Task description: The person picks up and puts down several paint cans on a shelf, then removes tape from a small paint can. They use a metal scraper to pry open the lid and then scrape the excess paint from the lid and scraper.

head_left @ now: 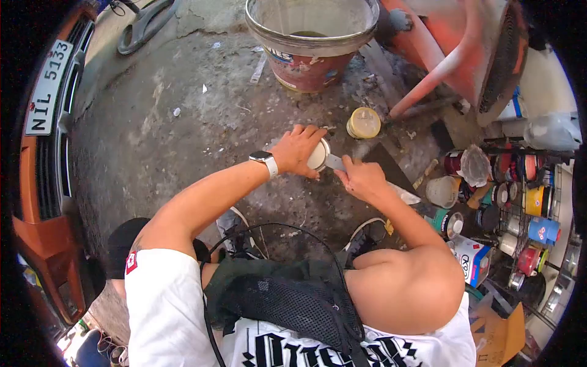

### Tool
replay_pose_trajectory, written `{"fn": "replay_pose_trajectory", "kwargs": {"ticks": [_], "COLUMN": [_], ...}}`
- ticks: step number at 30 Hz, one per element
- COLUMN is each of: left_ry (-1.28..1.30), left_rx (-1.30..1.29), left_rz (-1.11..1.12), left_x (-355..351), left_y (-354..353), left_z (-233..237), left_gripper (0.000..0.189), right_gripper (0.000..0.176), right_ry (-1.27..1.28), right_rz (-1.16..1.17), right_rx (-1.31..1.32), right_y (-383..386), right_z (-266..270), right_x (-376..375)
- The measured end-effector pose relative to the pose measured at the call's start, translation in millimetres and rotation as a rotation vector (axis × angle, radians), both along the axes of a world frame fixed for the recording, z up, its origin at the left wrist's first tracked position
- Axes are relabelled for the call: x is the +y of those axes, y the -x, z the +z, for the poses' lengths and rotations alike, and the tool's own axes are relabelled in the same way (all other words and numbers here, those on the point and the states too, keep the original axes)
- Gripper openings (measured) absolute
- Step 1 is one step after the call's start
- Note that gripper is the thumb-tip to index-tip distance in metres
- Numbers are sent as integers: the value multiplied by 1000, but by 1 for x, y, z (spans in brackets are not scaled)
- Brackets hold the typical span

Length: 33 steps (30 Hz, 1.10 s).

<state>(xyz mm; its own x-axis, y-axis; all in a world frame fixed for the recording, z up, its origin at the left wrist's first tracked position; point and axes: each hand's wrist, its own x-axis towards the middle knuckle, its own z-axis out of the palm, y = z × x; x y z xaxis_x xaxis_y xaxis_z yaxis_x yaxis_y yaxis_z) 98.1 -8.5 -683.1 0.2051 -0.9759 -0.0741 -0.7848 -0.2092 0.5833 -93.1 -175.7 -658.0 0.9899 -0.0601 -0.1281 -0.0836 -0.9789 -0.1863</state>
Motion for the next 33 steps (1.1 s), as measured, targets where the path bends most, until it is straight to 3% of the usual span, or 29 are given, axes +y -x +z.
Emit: {"fn": "replay_pose_trajectory", "kwargs": {"ticks": [10,15,17,21,26,33], "left_ry": [-15,122,-102,-96,-29,-11], "left_rx": [10,-29,-44,-43,-81,-51], "left_rz": [-8,173,363,349,148,146], "left_x": [-1,1,2,2,2,2], "left_y": [-3,19,32,28,14,13], "left_z": [3,3,17,12,5,4], "left_gripper": [112,111,112,110,113,115], "right_gripper": [33,41,41,37,34,33], "right_ry": [-254,-90,-57,30,50,53], "right_rz": [-45,-86,-85,-40,19,11], "right_rx": [-232,-155,-140,-162,-104,57], "right_y": [16,16,16,10,-4,-14], "right_z": [-66,-32,-18,8,18,34], "right_x": [-5,3,4,-2,-6,-1]}}
